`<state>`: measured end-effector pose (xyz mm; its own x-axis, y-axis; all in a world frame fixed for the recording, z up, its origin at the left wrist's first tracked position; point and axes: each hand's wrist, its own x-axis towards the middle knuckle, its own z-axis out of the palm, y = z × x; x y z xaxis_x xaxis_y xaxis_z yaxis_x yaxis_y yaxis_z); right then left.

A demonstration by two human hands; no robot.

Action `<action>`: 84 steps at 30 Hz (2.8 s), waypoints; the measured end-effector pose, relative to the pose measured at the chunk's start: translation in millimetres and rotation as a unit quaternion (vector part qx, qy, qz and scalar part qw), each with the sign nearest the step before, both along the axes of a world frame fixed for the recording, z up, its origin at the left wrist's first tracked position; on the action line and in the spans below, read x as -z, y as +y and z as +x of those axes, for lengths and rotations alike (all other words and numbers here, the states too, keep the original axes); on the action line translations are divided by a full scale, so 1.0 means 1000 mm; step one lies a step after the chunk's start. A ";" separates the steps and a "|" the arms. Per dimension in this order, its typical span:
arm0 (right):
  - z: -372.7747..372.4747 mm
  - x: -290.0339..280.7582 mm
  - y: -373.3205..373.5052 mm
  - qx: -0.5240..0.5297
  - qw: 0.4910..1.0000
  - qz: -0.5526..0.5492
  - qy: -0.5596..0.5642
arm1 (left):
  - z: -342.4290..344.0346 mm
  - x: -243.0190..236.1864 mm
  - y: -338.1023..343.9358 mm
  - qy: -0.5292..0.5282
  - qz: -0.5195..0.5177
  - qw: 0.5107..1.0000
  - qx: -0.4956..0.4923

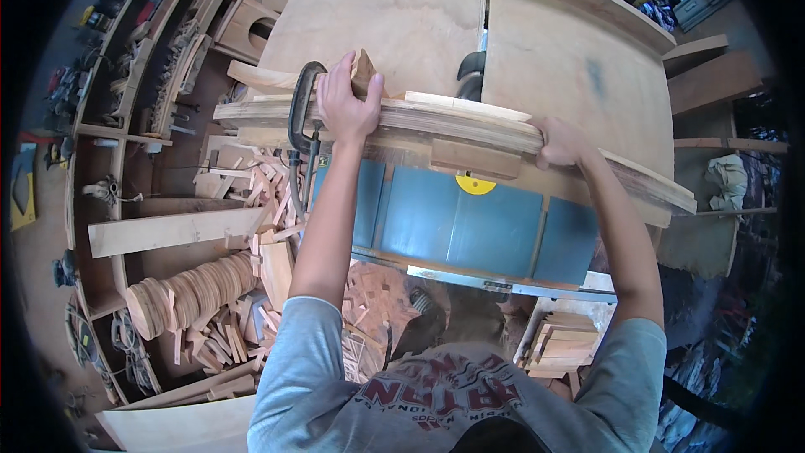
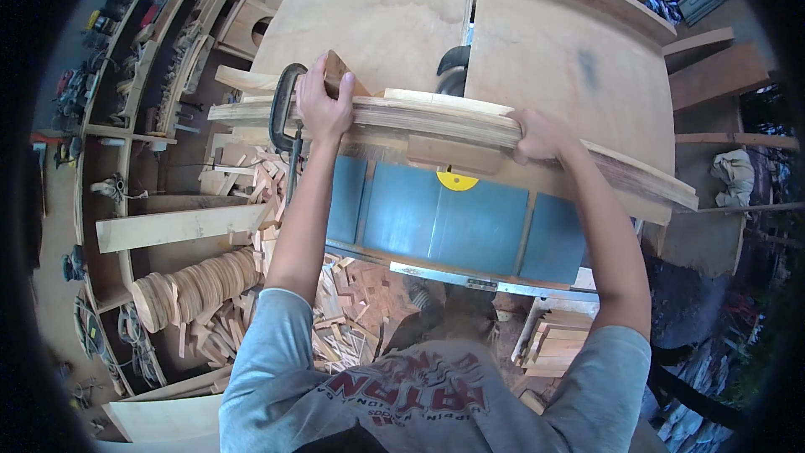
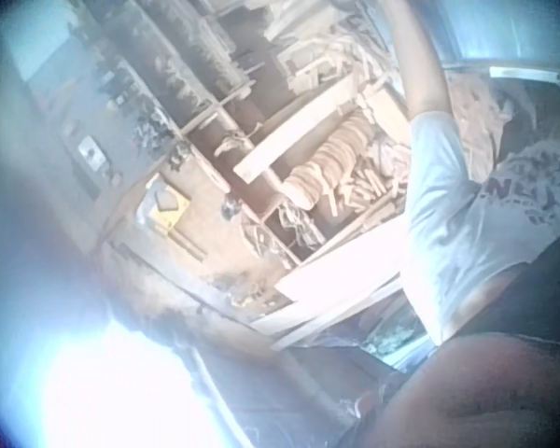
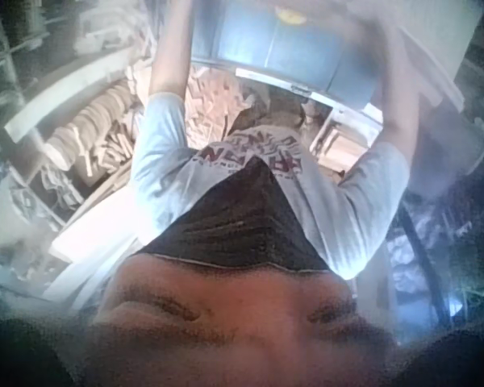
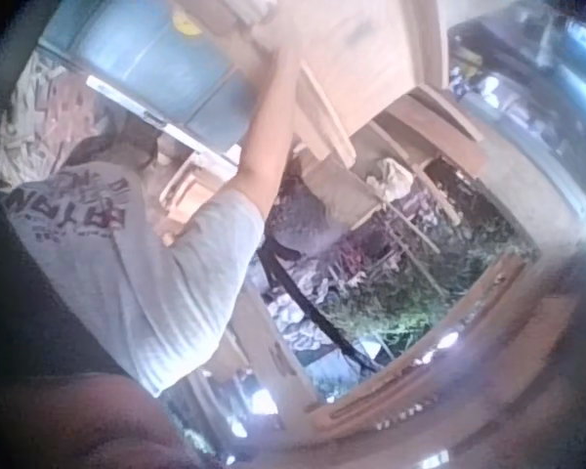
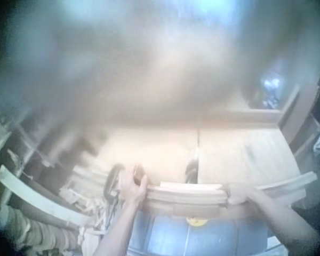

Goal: The person cuts multiple wooden blocks using a table saw. They place each block into a wooden sled against a fence, push the sled through the spinning blade, retract the sled, and place the finished pieces onto a stack.

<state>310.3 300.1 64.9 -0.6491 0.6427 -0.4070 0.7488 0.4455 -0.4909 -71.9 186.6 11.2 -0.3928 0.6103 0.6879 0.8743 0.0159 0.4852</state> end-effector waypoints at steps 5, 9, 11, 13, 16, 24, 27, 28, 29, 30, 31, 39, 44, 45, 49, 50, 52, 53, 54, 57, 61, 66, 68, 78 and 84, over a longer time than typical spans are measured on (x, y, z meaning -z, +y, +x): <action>-0.001 0.018 0.021 0.022 0.999 -0.031 -0.033 | 0.002 -0.002 0.013 0.004 -0.071 0.997 -0.040; 0.001 0.010 0.007 0.014 0.999 -0.006 -0.050 | -0.003 -0.017 0.004 -0.060 -0.115 0.991 -0.027; 0.003 0.004 -0.003 0.010 0.998 -0.022 -0.054 | 0.000 -0.028 -0.003 -0.119 -0.182 0.976 -0.030; 0.004 0.002 -0.029 -0.011 0.998 -0.004 -0.067 | 0.004 -0.027 -0.030 -0.110 -0.161 0.980 -0.046; 0.027 0.011 -0.103 -0.037 0.997 0.027 -0.064 | 0.015 -0.017 -0.098 -0.091 -0.147 0.983 -0.058; 0.056 -0.004 -0.241 -0.046 0.998 0.006 -0.039 | 0.114 -0.026 -0.264 -0.008 0.094 0.983 -0.157; 0.074 0.024 -0.231 -0.042 0.990 0.056 0.125 | 0.145 -0.029 -0.270 -0.042 -0.076 0.993 0.077; 0.078 0.042 -0.223 -0.046 0.990 0.051 0.125 | 0.149 -0.046 -0.244 -0.034 -0.156 0.977 0.140; 0.077 0.061 -0.209 0.042 0.989 -0.036 0.138 | 0.146 -0.048 -0.218 -0.061 -0.216 0.962 0.157; 0.074 0.072 -0.199 0.128 0.973 -0.123 0.149 | 0.137 -0.046 -0.193 -0.088 -0.276 0.941 0.173; 0.068 0.062 -0.197 0.122 0.973 -0.127 0.148 | 0.123 -0.042 -0.179 -0.089 -0.278 0.942 0.166; 0.076 0.078 -0.185 0.112 0.953 -0.235 0.157 | 0.090 -0.017 -0.142 -0.056 -0.664 0.708 0.231; 0.099 0.056 -0.177 0.138 0.955 -0.203 0.167 | 0.081 -0.018 -0.132 0.011 -0.662 0.684 0.307; 0.106 0.065 -0.177 0.120 0.960 -0.197 0.156 | 0.079 -0.024 -0.132 0.021 -0.668 0.674 0.315; 0.103 0.042 -0.186 0.131 0.960 -0.178 0.172 | 0.094 -0.117 -0.117 0.035 -0.567 0.780 0.262; 0.095 0.036 -0.187 0.143 0.959 -0.187 0.156 | 0.086 -0.137 -0.112 0.043 -0.515 0.814 0.265; 0.072 0.039 -0.191 0.155 0.958 -0.197 0.141 | 0.051 -0.155 -0.098 0.049 -0.432 0.865 0.249; 0.060 0.048 -0.195 0.160 0.937 -0.226 0.212 | 0.026 -0.153 -0.092 0.048 -0.432 0.866 0.246; 0.049 0.056 -0.198 0.164 0.911 -0.254 0.280 | -0.003 -0.144 -0.083 0.054 -0.479 0.845 0.232; 0.010 0.066 -0.202 0.065 0.952 -0.197 0.223 | -0.070 -0.086 -0.071 0.014 -0.609 0.767 0.201; 0.000 0.069 -0.190 0.027 0.965 -0.218 0.145 | -0.067 -0.038 -0.056 -0.107 -0.694 0.688 0.184; -0.031 0.059 -0.194 0.020 0.983 -0.123 0.136 | -0.102 0.020 -0.073 -0.183 -0.645 0.692 0.268; -0.035 0.063 -0.189 0.031 0.980 -0.138 0.139 | -0.093 0.021 -0.063 -0.192 -0.645 0.680 0.293; -0.103 0.074 -0.176 0.026 0.954 -0.279 0.105 | -0.106 0.032 -0.065 -0.161 -0.627 0.701 0.299; -0.089 0.078 -0.182 -0.003 0.983 -0.138 0.121 | -0.087 0.029 -0.056 -0.161 -0.611 0.718 0.292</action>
